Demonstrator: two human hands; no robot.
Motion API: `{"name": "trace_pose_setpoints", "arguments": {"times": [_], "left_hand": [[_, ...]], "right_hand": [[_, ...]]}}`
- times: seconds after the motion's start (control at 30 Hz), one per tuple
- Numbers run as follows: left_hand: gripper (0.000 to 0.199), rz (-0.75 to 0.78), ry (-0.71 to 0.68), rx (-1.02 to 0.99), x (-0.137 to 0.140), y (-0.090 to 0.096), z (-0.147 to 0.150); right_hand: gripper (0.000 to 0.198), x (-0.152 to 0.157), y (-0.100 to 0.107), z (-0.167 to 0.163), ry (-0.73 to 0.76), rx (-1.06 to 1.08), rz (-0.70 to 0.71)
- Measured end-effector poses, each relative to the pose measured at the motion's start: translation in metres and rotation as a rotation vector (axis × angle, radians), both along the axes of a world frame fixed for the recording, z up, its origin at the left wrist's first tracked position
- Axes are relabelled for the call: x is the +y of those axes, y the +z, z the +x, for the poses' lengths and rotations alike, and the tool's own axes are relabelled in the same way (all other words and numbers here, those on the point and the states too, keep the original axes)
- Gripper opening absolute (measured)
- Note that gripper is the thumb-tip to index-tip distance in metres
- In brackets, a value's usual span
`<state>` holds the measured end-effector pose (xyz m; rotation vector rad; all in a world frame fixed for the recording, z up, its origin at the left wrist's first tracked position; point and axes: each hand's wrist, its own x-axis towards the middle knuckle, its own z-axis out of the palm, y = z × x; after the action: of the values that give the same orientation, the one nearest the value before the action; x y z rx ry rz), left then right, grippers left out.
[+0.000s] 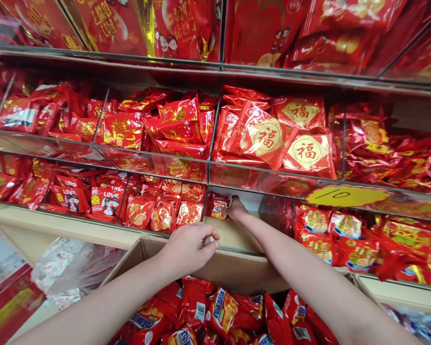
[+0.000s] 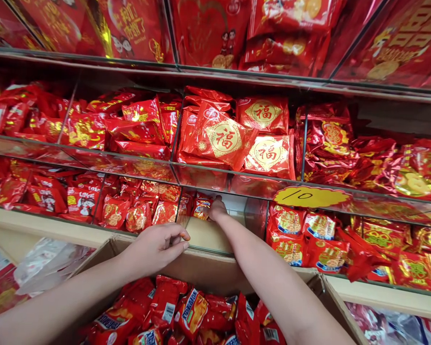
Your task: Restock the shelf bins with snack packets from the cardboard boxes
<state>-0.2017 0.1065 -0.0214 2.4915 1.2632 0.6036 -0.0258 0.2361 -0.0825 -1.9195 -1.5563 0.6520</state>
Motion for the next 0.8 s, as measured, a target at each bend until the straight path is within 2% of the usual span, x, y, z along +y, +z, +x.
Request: {"name": "trace_pose_setpoints", "arguments": {"times": [0.33, 0.57, 0.8], "left_hand": [[0.015, -0.029, 0.012, -0.002, -0.002, 0.001, 0.0], [0.014, -0.003, -0.016, -0.001, 0.0, -0.002, -0.001], [0.014, -0.003, -0.015, 0.003, 0.0, -0.002, 0.0]], "right_hand": [[0.05, -0.011, 0.014, -0.005, -0.004, -0.216, 0.088], [0.061, -0.011, 0.013, -0.003, 0.02, -0.248, 0.112], [0.06, -0.01, 0.013, 0.0, 0.07, -0.27, 0.107]]}}
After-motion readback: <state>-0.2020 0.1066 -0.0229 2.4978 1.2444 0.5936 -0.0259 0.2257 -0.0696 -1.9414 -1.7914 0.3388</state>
